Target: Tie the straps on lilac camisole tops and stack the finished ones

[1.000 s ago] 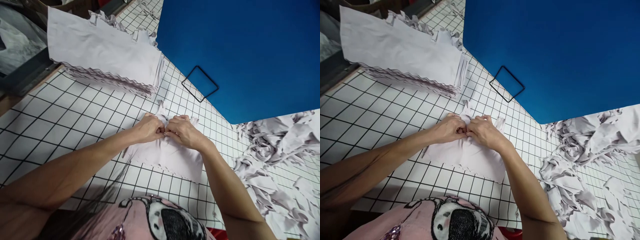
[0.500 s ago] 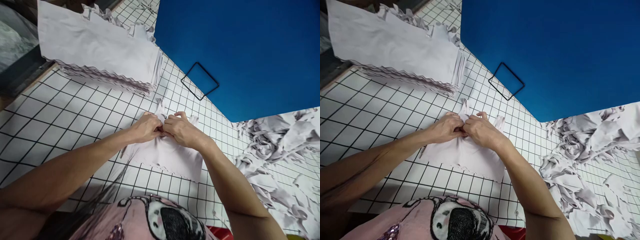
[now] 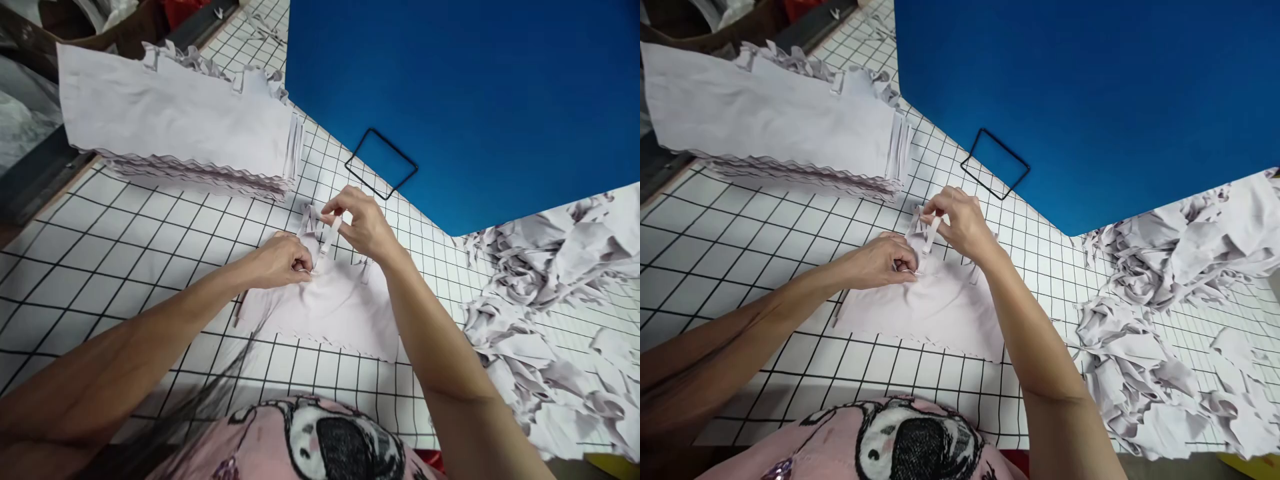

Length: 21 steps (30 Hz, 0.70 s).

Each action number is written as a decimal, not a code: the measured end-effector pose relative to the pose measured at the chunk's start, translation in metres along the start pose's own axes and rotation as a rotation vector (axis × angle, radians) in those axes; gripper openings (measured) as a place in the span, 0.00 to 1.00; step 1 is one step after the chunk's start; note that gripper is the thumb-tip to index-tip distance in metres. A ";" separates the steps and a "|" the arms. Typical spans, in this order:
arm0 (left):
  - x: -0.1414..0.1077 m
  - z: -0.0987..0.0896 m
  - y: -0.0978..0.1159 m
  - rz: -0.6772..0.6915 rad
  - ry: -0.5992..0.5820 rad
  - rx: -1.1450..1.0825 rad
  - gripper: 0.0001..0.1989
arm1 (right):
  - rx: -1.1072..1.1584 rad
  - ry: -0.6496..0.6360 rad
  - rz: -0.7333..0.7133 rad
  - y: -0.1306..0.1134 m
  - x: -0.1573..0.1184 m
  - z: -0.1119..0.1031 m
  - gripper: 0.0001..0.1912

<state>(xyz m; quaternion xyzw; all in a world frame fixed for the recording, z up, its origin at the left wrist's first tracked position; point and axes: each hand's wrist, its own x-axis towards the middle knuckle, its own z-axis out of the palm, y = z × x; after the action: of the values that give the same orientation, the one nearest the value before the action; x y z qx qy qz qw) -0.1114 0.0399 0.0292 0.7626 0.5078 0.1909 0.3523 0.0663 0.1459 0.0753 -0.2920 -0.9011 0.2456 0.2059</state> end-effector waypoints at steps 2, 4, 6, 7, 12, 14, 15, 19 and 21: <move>-0.001 0.000 0.002 -0.009 -0.014 0.011 0.06 | 0.132 0.026 0.154 0.009 0.012 0.011 0.14; -0.003 -0.001 0.005 -0.024 -0.019 0.031 0.08 | 0.232 -0.021 0.330 0.021 0.023 0.023 0.17; -0.004 -0.003 0.008 -0.053 -0.012 0.044 0.09 | 0.299 -0.076 0.443 0.031 0.030 0.033 0.16; -0.004 -0.004 0.010 -0.078 -0.010 0.046 0.09 | 0.319 -0.092 0.465 0.035 0.032 0.037 0.14; -0.010 -0.018 0.012 -0.263 0.005 0.139 0.11 | 0.269 -0.068 0.422 0.031 0.010 0.024 0.10; -0.023 -0.020 0.010 -0.303 0.111 0.215 0.14 | 0.147 0.039 0.426 0.022 -0.025 0.004 0.11; -0.033 -0.018 0.008 -0.326 0.187 0.256 0.16 | 0.074 0.107 0.458 0.017 -0.049 -0.007 0.10; -0.083 0.006 0.002 -0.446 0.405 0.455 0.25 | -0.063 0.239 0.857 -0.006 -0.163 -0.028 0.20; -0.099 0.019 0.004 -0.461 0.408 0.506 0.29 | -0.051 0.209 1.058 -0.017 -0.207 -0.020 0.24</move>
<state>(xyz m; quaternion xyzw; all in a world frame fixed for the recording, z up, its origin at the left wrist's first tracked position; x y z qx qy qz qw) -0.1371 -0.0579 0.0257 0.6376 0.7563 0.1234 0.0789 0.2235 0.0107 0.0536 -0.7337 -0.6114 0.2636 0.1354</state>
